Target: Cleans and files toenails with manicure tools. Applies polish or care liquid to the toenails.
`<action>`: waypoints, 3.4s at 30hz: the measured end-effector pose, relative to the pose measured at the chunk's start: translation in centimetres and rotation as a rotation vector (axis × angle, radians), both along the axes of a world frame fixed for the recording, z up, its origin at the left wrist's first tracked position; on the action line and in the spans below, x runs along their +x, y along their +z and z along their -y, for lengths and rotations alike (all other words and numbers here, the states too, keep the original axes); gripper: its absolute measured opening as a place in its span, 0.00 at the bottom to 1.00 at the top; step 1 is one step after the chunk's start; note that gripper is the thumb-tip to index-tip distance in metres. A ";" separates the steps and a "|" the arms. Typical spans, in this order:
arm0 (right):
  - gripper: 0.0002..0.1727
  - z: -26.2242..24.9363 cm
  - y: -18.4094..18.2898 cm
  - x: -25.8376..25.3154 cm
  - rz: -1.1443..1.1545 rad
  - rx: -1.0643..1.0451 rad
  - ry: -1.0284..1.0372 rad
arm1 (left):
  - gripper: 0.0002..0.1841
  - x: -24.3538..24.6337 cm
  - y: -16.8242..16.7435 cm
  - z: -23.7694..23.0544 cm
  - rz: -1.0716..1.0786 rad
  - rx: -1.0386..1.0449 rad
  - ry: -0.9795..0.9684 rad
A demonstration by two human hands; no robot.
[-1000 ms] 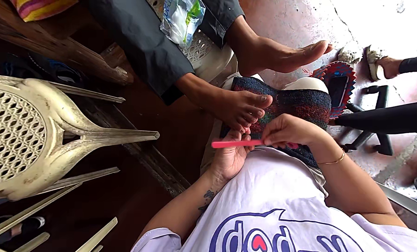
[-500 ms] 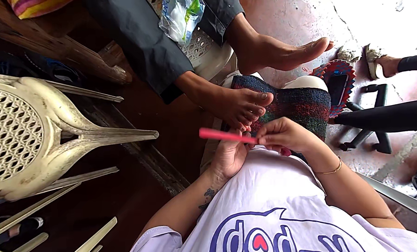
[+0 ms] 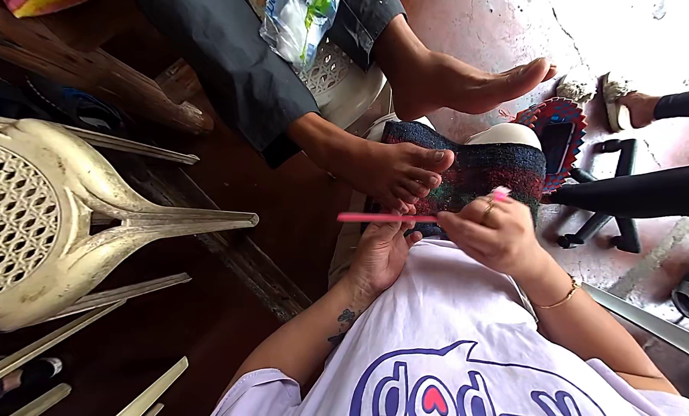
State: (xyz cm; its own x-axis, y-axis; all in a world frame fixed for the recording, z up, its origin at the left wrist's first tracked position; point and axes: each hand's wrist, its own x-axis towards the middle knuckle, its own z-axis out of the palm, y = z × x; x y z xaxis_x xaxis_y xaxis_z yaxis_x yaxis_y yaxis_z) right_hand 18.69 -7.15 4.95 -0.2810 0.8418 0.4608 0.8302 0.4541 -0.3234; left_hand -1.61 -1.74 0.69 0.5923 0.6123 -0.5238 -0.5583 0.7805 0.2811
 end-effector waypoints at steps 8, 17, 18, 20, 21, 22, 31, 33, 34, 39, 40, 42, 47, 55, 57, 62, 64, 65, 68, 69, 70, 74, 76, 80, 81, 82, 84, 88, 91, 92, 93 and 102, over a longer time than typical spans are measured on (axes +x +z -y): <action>0.10 0.3 -1.7 0.6 0.068 0.075 -0.072 | 0.13 0.1 0.0 0.0 0.007 -0.015 0.008; 0.07 -1.9 0.3 7.5 -0.418 -0.351 -0.092 | 0.13 0.0 0.3 0.0 -0.023 0.003 -0.009; 0.07 -1.5 0.9 7.0 -0.428 -0.380 -0.047 | 0.12 0.1 0.2 0.0 -0.011 0.002 -0.010; 0.07 -0.9 1.0 4.4 -0.358 -0.308 -0.047 | 0.11 0.1 0.0 0.0 0.005 -0.013 -0.006; 0.08 -0.6 0.6 3.0 -0.294 -0.253 -0.053 | 0.11 0.1 0.0 0.0 0.011 -0.024 0.005; 0.09 -0.1 0.2 1.8 -0.213 -0.221 -0.032 | 0.12 0.1 0.0 0.0 0.017 -0.035 0.013; 0.06 -0.6 4.3 6.3 -0.557 -0.047 -0.270 | 0.35 3.1 3.2 -1.2 -0.073 0.832 -0.558; 0.07 -2.6 5.1 7.1 -0.555 -0.005 -0.281 | 0.25 5.9 4.7 -1.7 -0.087 0.778 -0.522; 0.08 -3.7 5.4 7.2 -0.559 -0.010 -0.274 | 0.21 7.3 5.4 -2.0 -0.099 0.732 -0.500; 0.09 -7.4 6.3 7.0 -0.449 -0.115 -0.303 | 0.14 12.8 7.6 -2.6 -0.102 0.511 -0.291; 0.09 -7.5 6.3 7.0 -0.414 -0.126 -0.305 | 0.13 13.0 7.7 -2.5 -0.093 0.504 -0.273; 0.09 -7.1 6.6 7.1 -0.368 -0.143 -0.291 | 0.12 12.6 7.4 -2.3 -0.078 0.531 -0.310; 0.08 -4.4 5.1 8.8 -0.458 -0.034 -0.231 | 0.16 8.9 5.6 -2.0 -0.117 0.399 -0.426; 0.14 5.7 2.1 9.2 -0.117 -1.068 -0.564 | 0.15 3.8 2.9 -1.6 -0.239 0.509 -0.437; 0.13 6.5 0.5 6.7 -0.109 -0.870 -0.547 | 0.14 3.1 1.7 -1.6 -0.371 0.796 -0.521; 0.09 5.0 -5.1 3.4 0.101 -0.628 -0.391 | 0.15 3.1 -0.8 -2.2 -0.656 1.200 -0.629; 0.09 4.4 -4.5 3.4 0.175 -0.605 -0.341 | 0.16 3.7 -1.2 -2.5 -0.668 1.244 -0.642; 0.11 4.2 -3.5 3.3 0.180 -0.588 -0.307 | 0.18 4.0 -1.5 -2.5 -0.656 1.257 -0.643; 0.24 3.7 -0.1 2.6 0.162 -0.458 -0.238 | 0.23 4.9 -1.0 -2.7 -0.463 1.225 -0.658; 0.29 3.4 0.6 2.3 0.161 -0.377 -0.237 | 0.22 5.1 -0.5 -2.6 -0.390 1.166 -0.653; 0.32 3.1 1.1 2.0 0.160 -0.298 -0.229 | 0.20 5.3 0.1 -2.4 -0.346 1.083 -0.644; 0.21 2.2 2.6 1.4 0.187 -0.175 -0.026 | 0.22 5.1 2.3 -2.8 -0.261 0.631 -0.750; 0.13 2.2 3.4 1.2 0.172 -0.193 0.048 | 0.24 4.4 2.3 -2.6 -0.211 0.563 -0.704; 0.12 1.9 4.8 0.3 0.098 -0.216 0.118 | 0.21 3.3 1.9 -1.1 -0.185 0.615 -0.339; 0.13 1.8 5.2 -0.1 0.095 -0.230 0.120 | 0.18 3.2 1.8 -0.8 -0.159 0.603 -0.263; 0.14 1.7 5.6 -0.4 0.104 -0.232 0.107 | 0.15 3.1 1.8 -0.6 -0.139 0.588 -0.201; 0.15 1.3 6.0 -1.0 0.134 -0.199 0.079 | 0.13 3.4 2.0 -0.4 -0.137 0.518 -0.108; 0.12 0.3 6.6 -1.8 0.133 -0.205 0.085 | 0.14 4.8 3.0 -0.2 -0.260 0.363 0.046; 0.15 -0.2 6.4 -1.8 0.179 -0.200 0.012 | 0.12 5.5 2.9 -0.2 -0.281 0.304 0.088; 0.13 -0.3 6.3 -1.6 0.150 -0.210 0.025 | 0.12 5.6 2.8 -0.3 -0.264 0.307 0.100; 0.12 -0.2 6.4 -1.5 0.122 -0.238 0.047 | 0.12 5.6 2.7 -0.3 -0.252 0.316 0.107; 0.15 0.2 5.7 -1.0 0.013 -0.327 -0.001 | 0.11 5.5 2.4 -0.6 -0.285 0.353 0.092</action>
State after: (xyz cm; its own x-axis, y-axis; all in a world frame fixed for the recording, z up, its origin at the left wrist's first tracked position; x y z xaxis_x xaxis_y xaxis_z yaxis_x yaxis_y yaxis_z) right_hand 17.70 -7.32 10.63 -0.2839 0.9450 0.1624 0.8356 0.3269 -0.4414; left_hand 3.89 -1.18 3.05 0.3896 0.8256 -0.4082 -0.4826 0.5605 0.6730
